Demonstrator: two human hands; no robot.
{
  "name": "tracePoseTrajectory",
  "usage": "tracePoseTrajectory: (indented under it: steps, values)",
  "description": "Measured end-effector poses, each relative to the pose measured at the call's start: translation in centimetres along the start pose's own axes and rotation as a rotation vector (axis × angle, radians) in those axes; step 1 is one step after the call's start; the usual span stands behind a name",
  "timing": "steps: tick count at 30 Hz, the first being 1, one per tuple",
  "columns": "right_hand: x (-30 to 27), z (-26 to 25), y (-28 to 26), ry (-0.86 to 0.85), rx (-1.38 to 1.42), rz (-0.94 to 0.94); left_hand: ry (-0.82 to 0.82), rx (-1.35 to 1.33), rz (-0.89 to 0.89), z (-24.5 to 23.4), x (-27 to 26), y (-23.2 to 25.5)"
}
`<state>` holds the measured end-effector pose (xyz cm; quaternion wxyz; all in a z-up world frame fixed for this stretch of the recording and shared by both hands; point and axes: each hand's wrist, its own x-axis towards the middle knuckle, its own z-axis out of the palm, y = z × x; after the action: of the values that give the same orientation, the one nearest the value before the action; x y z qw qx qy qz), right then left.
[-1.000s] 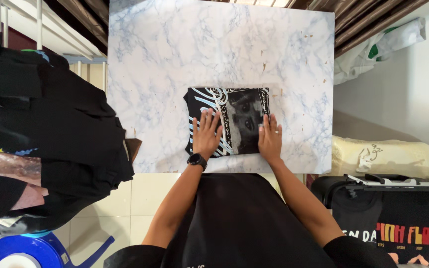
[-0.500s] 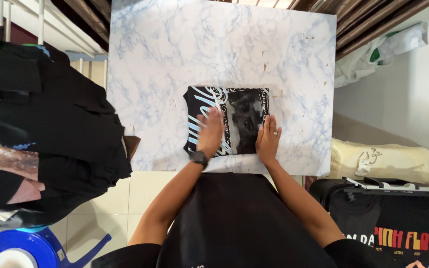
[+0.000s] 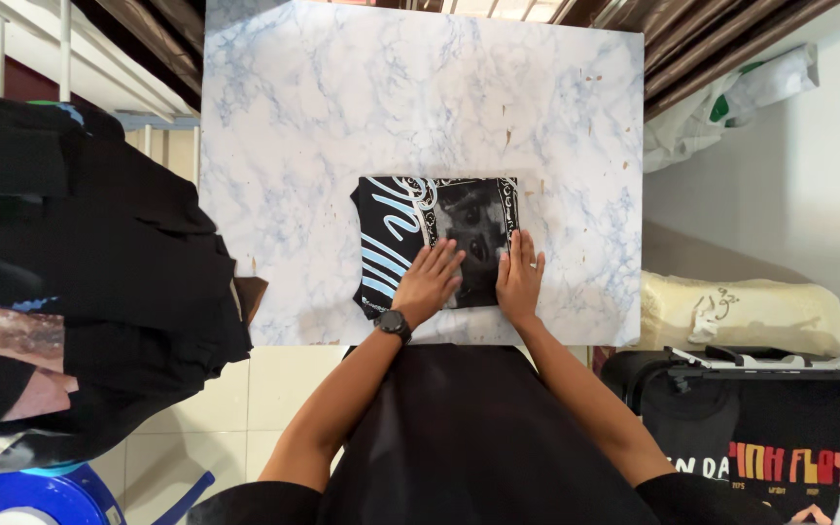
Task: The person folds several black t-shirts one by one on a table and then places them into an open suitcase.
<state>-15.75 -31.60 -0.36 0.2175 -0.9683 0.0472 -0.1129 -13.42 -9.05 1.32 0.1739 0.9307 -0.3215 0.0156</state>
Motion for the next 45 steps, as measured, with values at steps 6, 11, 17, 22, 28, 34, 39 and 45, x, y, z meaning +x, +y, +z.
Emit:
tracePoseTrajectory:
  steps: [6, 11, 17, 22, 28, 34, 39, 45]
  values:
    - [0.5, -0.3, 0.0, -0.050, 0.011, 0.022, 0.069, 0.077, -0.177, -3.7, -3.1, -2.1]
    - [1.0, -0.1, -3.1, 0.019, -0.092, 0.107, 0.050, 0.011, -0.338, -4.3, -4.3, -4.1]
    - [1.4, 4.1, -9.6, -0.057, -0.109, 0.100, 0.039, -0.020, -0.393, -3.6, -6.2, -7.1]
    - [-1.5, 6.7, -16.5, -0.139, 0.000, -0.104, 0.036, -0.064, -0.308, -3.5, -6.5, -8.3]
    - [-2.2, 6.6, -17.9, -0.201, -0.034, -0.284, 0.033, -0.097, -0.248, -3.9, -6.8, -9.5]
    - [2.4, 4.7, -10.8, -0.293, -0.115, -0.383, 0.070, -0.086, -0.259, -4.3, -6.7, -9.2]
    - [5.5, 1.5, -5.3, -0.209, -0.261, 0.067, -0.014, 0.044, -0.270, -5.5, -5.9, -8.4]
    - [5.5, 3.6, -6.8, -0.087, -0.219, 0.316, -0.220, 0.082, -0.439, -6.2, -2.1, -6.0]
